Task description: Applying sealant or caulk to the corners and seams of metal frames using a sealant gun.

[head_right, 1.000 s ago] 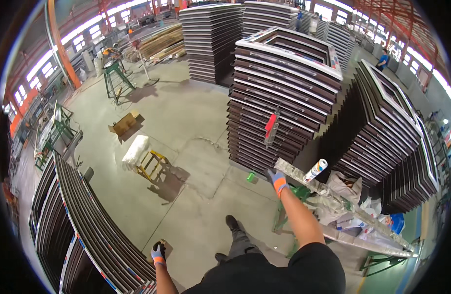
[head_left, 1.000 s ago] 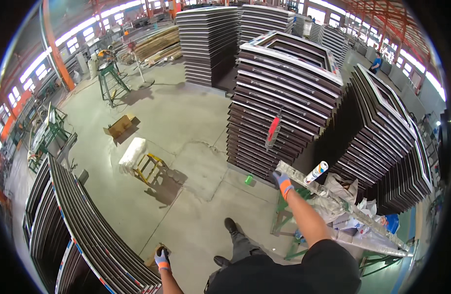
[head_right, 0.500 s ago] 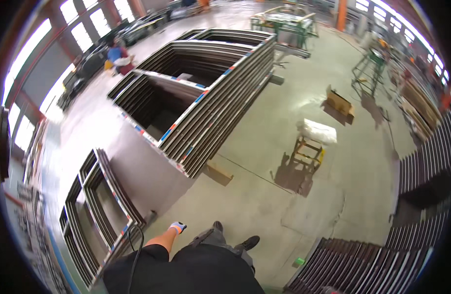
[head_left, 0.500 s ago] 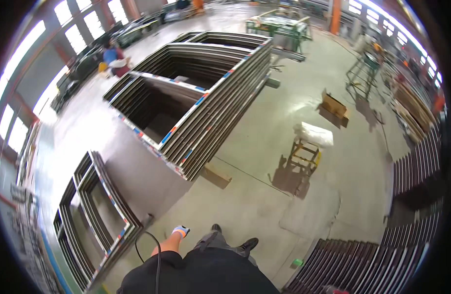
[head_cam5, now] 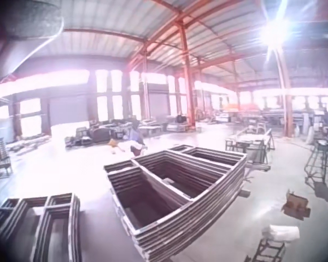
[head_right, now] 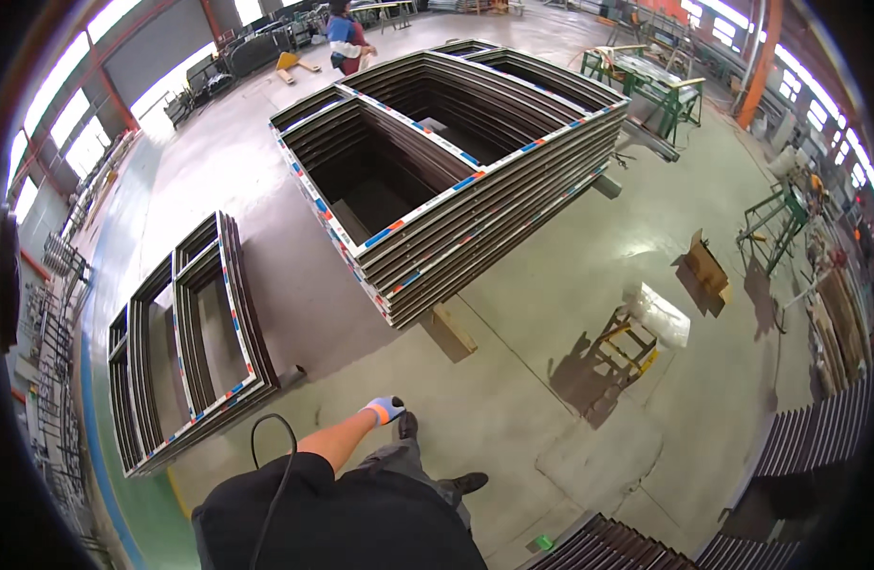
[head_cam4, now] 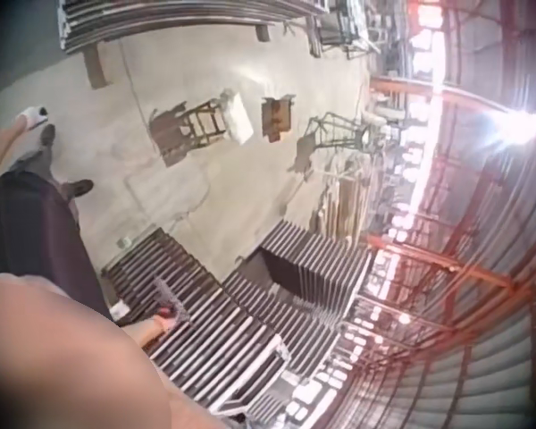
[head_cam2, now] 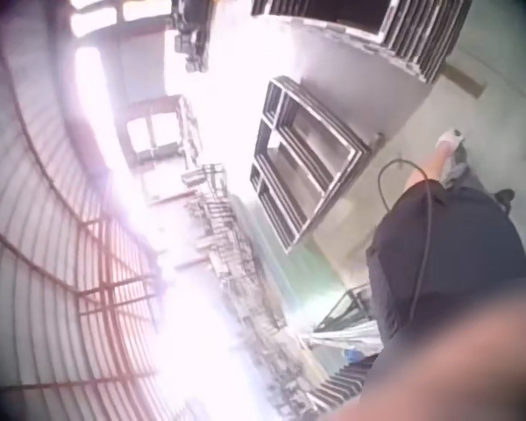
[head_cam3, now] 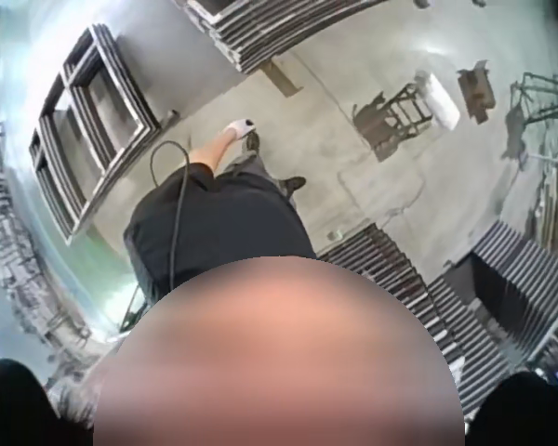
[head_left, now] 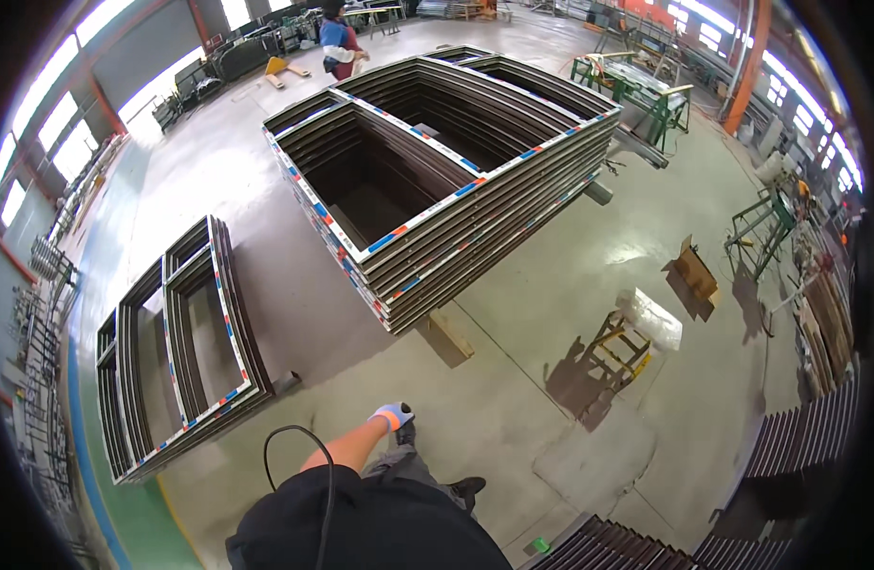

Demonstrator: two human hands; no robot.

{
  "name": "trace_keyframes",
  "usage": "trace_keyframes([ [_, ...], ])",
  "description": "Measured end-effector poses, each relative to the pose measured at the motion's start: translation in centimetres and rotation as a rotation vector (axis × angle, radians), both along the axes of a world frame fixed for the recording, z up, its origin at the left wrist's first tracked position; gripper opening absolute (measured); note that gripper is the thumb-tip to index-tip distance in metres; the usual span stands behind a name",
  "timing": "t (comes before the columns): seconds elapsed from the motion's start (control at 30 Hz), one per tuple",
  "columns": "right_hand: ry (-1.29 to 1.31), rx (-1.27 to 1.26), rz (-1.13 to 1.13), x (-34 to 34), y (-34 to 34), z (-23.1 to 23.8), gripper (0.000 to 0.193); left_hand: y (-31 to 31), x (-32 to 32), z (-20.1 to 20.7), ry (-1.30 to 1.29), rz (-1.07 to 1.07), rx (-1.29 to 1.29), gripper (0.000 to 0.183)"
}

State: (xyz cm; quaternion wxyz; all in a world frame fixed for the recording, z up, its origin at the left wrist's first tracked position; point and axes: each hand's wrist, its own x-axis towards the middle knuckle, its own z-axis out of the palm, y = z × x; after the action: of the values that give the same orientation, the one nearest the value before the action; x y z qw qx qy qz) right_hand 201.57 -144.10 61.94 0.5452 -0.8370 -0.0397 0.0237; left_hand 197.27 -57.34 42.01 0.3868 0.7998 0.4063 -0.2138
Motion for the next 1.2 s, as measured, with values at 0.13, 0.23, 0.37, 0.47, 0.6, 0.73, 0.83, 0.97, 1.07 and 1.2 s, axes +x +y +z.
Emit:
trace_keyframes([
  [0.13, 0.506, 0.341, -0.529, 3.0, 15.7, 2.1, 0.022, 2.0, 3.4, -0.4, -0.069, -0.073, -0.044, 0.047],
  [0.23, 0.547, 0.59, -0.641, 4.6, 27.2, 1.6, 0.018, 1.9, 5.6, 0.9, -0.142, -0.19, -0.08, 0.046],
  [0.37, 0.464, 0.347, -0.184, 7.5, 39.0, 2.9, 0.029, 2.1, 8.6, 3.8, -0.203, -0.35, -0.208, 0.045],
  [0.47, 0.408, 0.463, -0.012, 10.4, 48.4, 4.9, 0.027, 2.5, 10.4, 5.6, -0.316, -0.308, -0.252, 0.041],
  [0.6, 0.203, 0.328, 0.114, 14.4, 58.8, 7.3, 0.021, 3.4, 12.9, 6.9, -0.382, -0.268, -0.393, 0.045],
  [0.73, 0.052, 0.063, 0.377, 19.9, 64.1, 8.3, 0.017, 4.3, 16.0, 7.9, -0.546, -0.231, -0.486, 0.042],
  [0.83, 0.194, 0.144, 0.461, 24.0, 67.1, 8.0, 0.013, 5.0, 19.4, 9.1, -0.657, -0.23, -0.468, 0.041],
  [0.97, 0.332, 0.238, 0.565, 29.2, 71.1, 7.8, 0.026, 6.2, 24.4, 11.5, -0.706, 0.213, -0.91, 0.041],
  [1.07, 0.222, 0.155, 0.784, 32.9, 74.4, 8.0, 0.025, 7.7, 28.0, 14.0, -0.748, 0.423, -1.121, 0.048],
  [1.2, 0.164, 0.082, 0.989, 37.5, 78.0, 8.2, 0.035, 9.2, 31.2, 17.7, -0.757, 0.688, -1.186, 0.055],
])
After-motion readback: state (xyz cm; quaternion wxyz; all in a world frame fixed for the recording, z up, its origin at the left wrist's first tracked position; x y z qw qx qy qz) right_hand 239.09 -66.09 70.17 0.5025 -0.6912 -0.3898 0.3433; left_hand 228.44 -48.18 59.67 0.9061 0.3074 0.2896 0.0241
